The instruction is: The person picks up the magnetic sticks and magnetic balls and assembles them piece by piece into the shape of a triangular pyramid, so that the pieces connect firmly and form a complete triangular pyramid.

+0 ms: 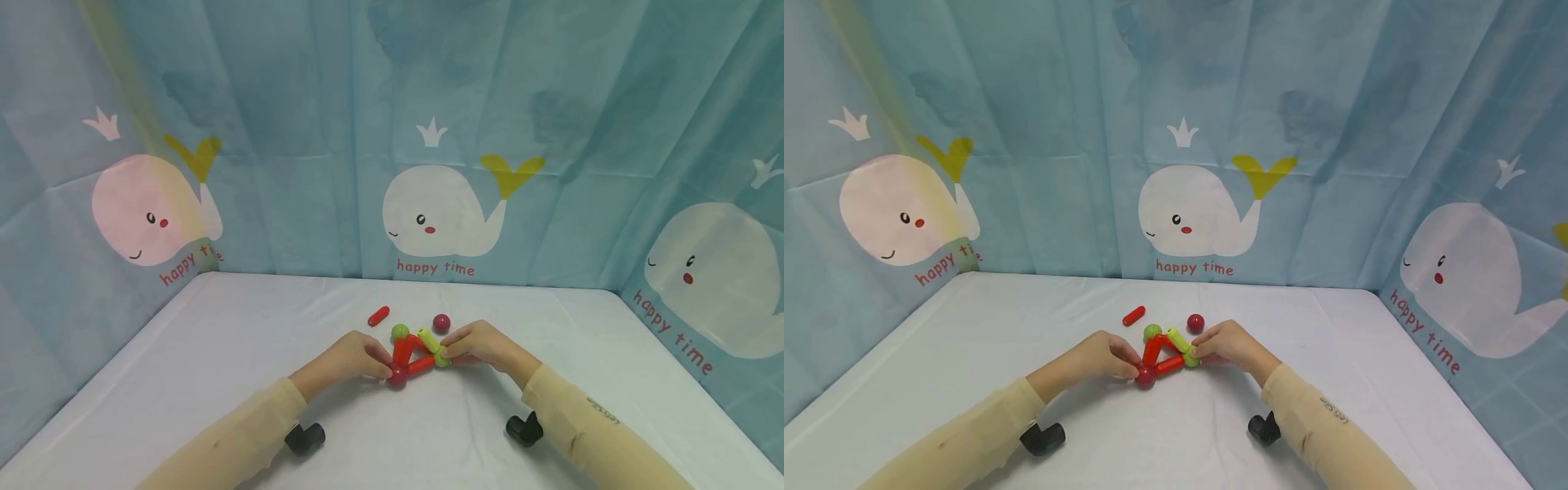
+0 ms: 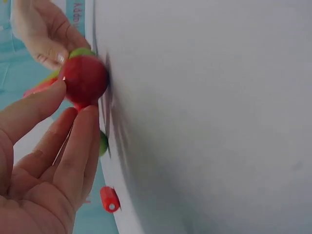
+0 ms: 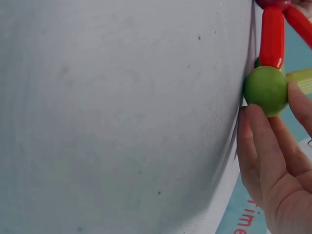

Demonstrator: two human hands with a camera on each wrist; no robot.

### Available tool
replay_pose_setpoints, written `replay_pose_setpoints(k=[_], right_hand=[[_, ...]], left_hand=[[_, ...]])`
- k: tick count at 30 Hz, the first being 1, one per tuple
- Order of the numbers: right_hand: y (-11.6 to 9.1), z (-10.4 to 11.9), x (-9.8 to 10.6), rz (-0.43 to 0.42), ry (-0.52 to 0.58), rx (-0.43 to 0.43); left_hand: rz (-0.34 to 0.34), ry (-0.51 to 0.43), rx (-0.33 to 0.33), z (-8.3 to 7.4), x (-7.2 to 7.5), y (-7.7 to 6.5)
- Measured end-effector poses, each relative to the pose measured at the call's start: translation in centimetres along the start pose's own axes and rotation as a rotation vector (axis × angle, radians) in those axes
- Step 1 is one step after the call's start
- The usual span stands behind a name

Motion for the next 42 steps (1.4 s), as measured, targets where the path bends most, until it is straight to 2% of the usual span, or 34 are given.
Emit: replay_pose_setpoints(k=[2, 7, 11, 15, 18, 24, 29, 35, 39, 42], right_hand=[[0.1, 0.0, 0.0, 0.009, -0.002, 0.003], [0.5, 0.1, 0.0, 0.029, -0.026, 0.026], [0.9, 0.5, 0.1, 0.054, -0.051, 0.035], [1.2, 0.7, 0.3, 0.092, -0.077, 0.047], [1.4, 0.8, 0.3, 0.098, -0.075, 0.048], [2.0, 0.8, 0.0, 0.03, -0.055, 0.006], [2.4, 0.7, -0.3, -0.044, -0.042, -0.041], [2.6, 0.9, -0.8, -0.093, -0.057, -0.026], [2.1, 0.9, -1.0, -0.097, -0.061, -0.012], [1.3, 0.6, -0.9, -0.075, -0.032, 0.004]], left_hand=[[-0.039, -0.006, 0.013, -0.2, 0.4, 0.4], [-0.186, -0.061, 0.044, -0.5, 1.3, 2.1], [-0.211, -0.056, 0.038, -0.5, 1.5, 3.2], [-0.2, -0.042, 0.029, -0.6, 1.6, 3.7], [-0.171, -0.056, 0.048, -0.6, 1.5, 3.9], [-0.156, -0.057, 0.125, -0.3, 1.3, 3.9], [-0.15, -0.017, 0.141, 0.2, 1.3, 3.5], [-0.131, -0.013, 0.155, 0.6, 1.3, 2.8], [-0.109, -0.035, 0.161, 0.8, 1.3, 2.2], [-0.09, -0.048, 0.141, 0.9, 1.3, 1.7]])
Point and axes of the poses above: each hand's wrist, its own y-axis towards the middle knuckle, its own x-axis out of the back of the hand, z = x × y, the point moved 1 cm from there along y, towards the middle knuckle, and after that the axes turned 4 degrees about x, right-handed, at the moved point
